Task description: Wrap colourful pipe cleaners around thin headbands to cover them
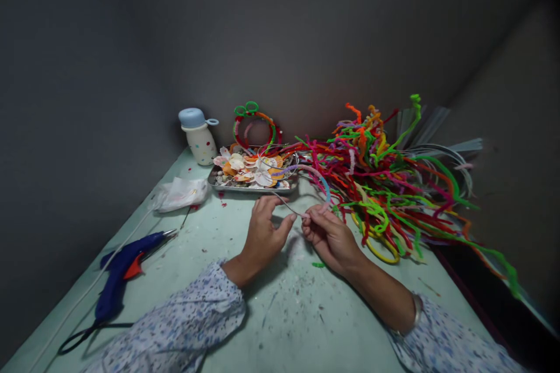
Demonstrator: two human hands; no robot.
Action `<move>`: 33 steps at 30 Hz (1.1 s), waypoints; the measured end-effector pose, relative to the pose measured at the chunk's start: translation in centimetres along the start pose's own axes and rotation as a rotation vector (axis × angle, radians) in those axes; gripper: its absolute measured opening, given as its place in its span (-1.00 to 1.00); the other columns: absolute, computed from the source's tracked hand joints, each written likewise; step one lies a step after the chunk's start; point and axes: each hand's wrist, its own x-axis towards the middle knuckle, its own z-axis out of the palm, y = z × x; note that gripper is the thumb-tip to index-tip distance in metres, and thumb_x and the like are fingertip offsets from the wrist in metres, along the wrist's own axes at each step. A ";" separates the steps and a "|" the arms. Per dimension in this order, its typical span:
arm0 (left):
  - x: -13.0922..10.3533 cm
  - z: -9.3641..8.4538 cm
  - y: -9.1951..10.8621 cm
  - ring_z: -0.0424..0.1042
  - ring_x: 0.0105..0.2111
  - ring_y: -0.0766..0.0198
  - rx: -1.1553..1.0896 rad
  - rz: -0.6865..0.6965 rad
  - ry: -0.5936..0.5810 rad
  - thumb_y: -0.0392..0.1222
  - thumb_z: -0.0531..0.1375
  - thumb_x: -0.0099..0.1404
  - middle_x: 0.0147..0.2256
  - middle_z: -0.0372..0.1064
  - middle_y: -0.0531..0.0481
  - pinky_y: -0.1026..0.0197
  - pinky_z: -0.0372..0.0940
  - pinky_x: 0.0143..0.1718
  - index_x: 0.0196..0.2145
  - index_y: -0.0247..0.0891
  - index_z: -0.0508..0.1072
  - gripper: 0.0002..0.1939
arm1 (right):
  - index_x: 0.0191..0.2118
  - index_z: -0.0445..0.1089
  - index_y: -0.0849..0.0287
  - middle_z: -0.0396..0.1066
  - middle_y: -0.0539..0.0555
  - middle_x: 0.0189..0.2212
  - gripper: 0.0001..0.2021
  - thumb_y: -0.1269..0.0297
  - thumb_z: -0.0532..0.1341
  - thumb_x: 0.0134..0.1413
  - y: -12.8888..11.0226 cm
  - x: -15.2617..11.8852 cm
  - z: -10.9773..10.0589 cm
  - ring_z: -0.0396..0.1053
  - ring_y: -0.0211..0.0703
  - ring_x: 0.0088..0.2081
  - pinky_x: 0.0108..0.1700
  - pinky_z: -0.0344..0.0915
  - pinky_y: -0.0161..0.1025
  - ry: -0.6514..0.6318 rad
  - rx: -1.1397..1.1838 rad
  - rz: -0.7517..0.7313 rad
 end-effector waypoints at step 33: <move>0.0 0.6 -0.6 0.37 -0.33 0.23 -0.606 -0.391 -0.260 -0.09 0.17 0.24 -0.39 0.41 -0.08 0.16 0.24 -0.21 -0.39 -0.30 0.44 -0.80 | -0.41 0.36 0.19 0.41 -0.03 -0.54 -0.78 0.22 0.38 -0.09 0.1 -0.1 0.2 0.32 -0.35 -0.54 -0.51 0.25 -0.43 0.019 -0.112 0.017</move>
